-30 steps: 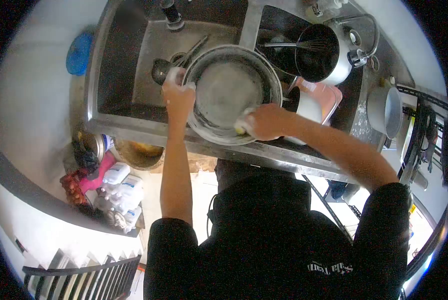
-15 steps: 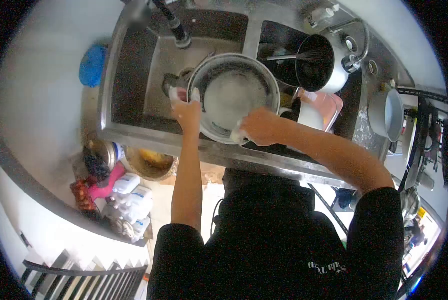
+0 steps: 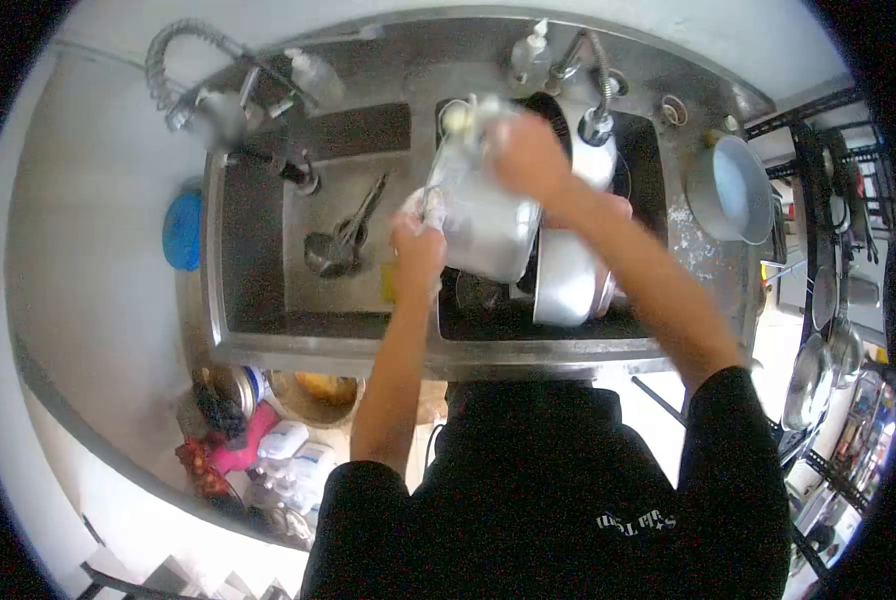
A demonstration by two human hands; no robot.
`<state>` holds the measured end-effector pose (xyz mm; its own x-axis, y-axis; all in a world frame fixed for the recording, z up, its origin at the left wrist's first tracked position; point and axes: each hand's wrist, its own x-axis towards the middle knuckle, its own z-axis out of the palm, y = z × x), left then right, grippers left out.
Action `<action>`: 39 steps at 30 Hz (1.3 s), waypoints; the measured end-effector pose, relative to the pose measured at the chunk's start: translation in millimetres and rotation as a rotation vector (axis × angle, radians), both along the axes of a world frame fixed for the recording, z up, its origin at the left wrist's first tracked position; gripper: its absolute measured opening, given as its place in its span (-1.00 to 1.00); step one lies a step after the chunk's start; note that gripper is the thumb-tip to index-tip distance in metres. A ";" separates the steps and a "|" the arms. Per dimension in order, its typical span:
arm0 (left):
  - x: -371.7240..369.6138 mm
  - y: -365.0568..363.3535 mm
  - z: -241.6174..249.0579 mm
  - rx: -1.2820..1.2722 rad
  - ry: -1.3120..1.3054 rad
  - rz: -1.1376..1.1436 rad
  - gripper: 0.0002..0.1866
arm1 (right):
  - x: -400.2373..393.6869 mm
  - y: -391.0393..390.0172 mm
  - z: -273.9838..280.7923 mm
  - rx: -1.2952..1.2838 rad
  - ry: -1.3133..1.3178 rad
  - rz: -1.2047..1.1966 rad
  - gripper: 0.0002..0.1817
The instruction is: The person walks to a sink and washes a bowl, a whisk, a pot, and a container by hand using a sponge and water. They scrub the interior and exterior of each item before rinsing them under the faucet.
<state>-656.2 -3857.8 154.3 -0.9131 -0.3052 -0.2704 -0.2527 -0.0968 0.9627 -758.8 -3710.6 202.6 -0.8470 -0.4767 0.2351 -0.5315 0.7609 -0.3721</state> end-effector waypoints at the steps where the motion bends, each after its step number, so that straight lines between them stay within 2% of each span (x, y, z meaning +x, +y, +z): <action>1: -4.8 11.4 -0.2 -0.016 -0.043 0.031 -0.73 | 14.5 -2.5 -2.2 0.302 -0.030 -0.004 -0.76; 2: -7.6 24.1 -0.1 -0.031 -0.088 0.065 -0.73 | 30.8 0.7 -22.0 0.349 0.006 0.108 -0.76; 3: -7.7 33.2 5.1 -0.045 -0.080 0.119 -0.72 | 52.8 2.4 -12.2 0.310 -0.095 0.093 -0.79; 4: -8.0 42.4 10.3 -0.060 -0.072 0.173 -0.71 | 57.5 13.3 -15.1 0.191 0.119 0.183 -0.78; 6: -1.0 45.8 16.8 -0.175 0.064 0.084 -0.72 | 67.2 42.0 -35.8 -0.044 0.536 0.352 -0.76; 7: 0.0 46.8 20.6 -0.232 0.095 0.043 -0.72 | 53.8 53.6 -45.1 -0.108 0.251 0.367 -0.71; 10: -9.2 32.8 52.6 -0.425 -0.037 -0.046 -0.70 | -17.4 67.8 -11.2 -0.267 -0.309 0.046 -0.62; 12: -14.6 18.2 78.6 -0.201 -0.069 0.025 -0.64 | -31.3 80.7 30.5 -0.532 -0.658 -0.080 -0.52; 13: -16.9 11.1 88.0 -0.083 -0.080 0.058 -0.60 | -43.4 88.5 6.0 -0.555 -0.418 0.034 -0.54; 14: -18.3 1.5 86.2 0.040 0.063 -0.037 -0.56 | -55.1 96.2 -18.7 -0.561 -0.160 0.125 -0.55; 15: -12.6 -11.8 70.9 0.160 0.195 -0.126 -0.52 | -44.4 92.5 -5.0 -0.793 -0.468 0.038 -0.56; 16: -1.8 -22.9 34.0 0.486 0.199 -0.045 -0.46 | -32.0 87.6 2.3 -1.018 -0.791 -0.056 -0.57; 17: 8.9 -33.8 -2.5 0.807 0.202 0.063 -0.40 | -25.4 82.8 -3.8 -1.089 -0.799 -0.137 -0.54; 19: 16.4 -41.0 -58.1 0.895 0.174 0.039 -0.42 | -15.4 78.7 -32.6 -1.214 -0.603 -0.386 -0.53; 20: 19.9 -38.7 -68.8 0.943 0.163 0.031 -0.42 | -8.5 76.6 -39.5 -1.265 -0.501 -0.507 -0.52; 21: 18.2 -33.5 -68.6 1.092 0.259 -0.053 -0.44 | 10.4 64.8 -14.2 -1.222 -0.377 -0.576 -0.48; 23: 3.6 -17.3 -68.7 1.384 0.463 -0.233 -0.47 | 45.0 45.3 -29.2 -0.754 -0.282 -0.864 -0.49; 24: 1.0 -8.2 -58.0 1.249 0.511 -0.191 -0.49 | 68.1 29.7 0.3 -1.057 -0.375 -0.773 -0.43; 25: -1.7 1.0 -46.8 1.109 0.548 -0.143 -0.50 | 75.8 23.4 -14.0 -0.933 0.004 -0.498 -0.48; 26: -4.4 10.1 -36.2 0.969 0.573 -0.091 -0.52 | 73.8 15.6 -3.2 -1.019 0.186 -0.356 -0.55; 27: -11.6 3.7 -52.8 0.991 0.582 -0.134 -0.52 | 80.4 11.2 7.0 -1.079 0.084 -0.232 -0.58; 29: -13.6 2.8 -56.3 1.035 0.533 -0.151 -0.50 | 83.4 8.2 -2.3 -0.769 0.305 -0.001 -0.56; 32: -12.7 5.3 -48.3 1.048 0.487 -0.121 -0.49 | 89.7 5.7 1.7 -0.308 0.396 0.301 -0.51; 34: -10.5 4.2 -44.1 1.045 0.469 -0.097 -0.49 | 92.7 3.9 17.7 -0.108 0.470 0.454 -0.47; 36: -1.2 1.8 -38.4 1.034 0.449 -0.070 -0.48 | 97.4 3.2 45.8 -0.026 0.509 0.575 -0.45; 37: 6.1 -2.1 -35.9 1.027 0.443 -0.053 -0.48 | 92.5 7.5 32.1 -0.116 0.494 0.557 -0.45; 38: 14.1 -6.5 -32.5 1.007 0.436 -0.044 -0.47 | 86.5 13.0 35.1 -0.170 0.372 0.469 -0.47; 39: 22.1 -11.4 -30.4 0.988 0.431 -0.033 -0.47 | 79.2 14.9 37.7 -0.408 0.264 0.309 -0.50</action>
<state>-634.1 -3869.3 123.9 -0.9941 -0.1017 -0.0370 0.0724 -0.8793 0.4708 -679.6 -3695.7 240.3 -0.5703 -0.5188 0.6368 -0.8212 0.3783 -0.4272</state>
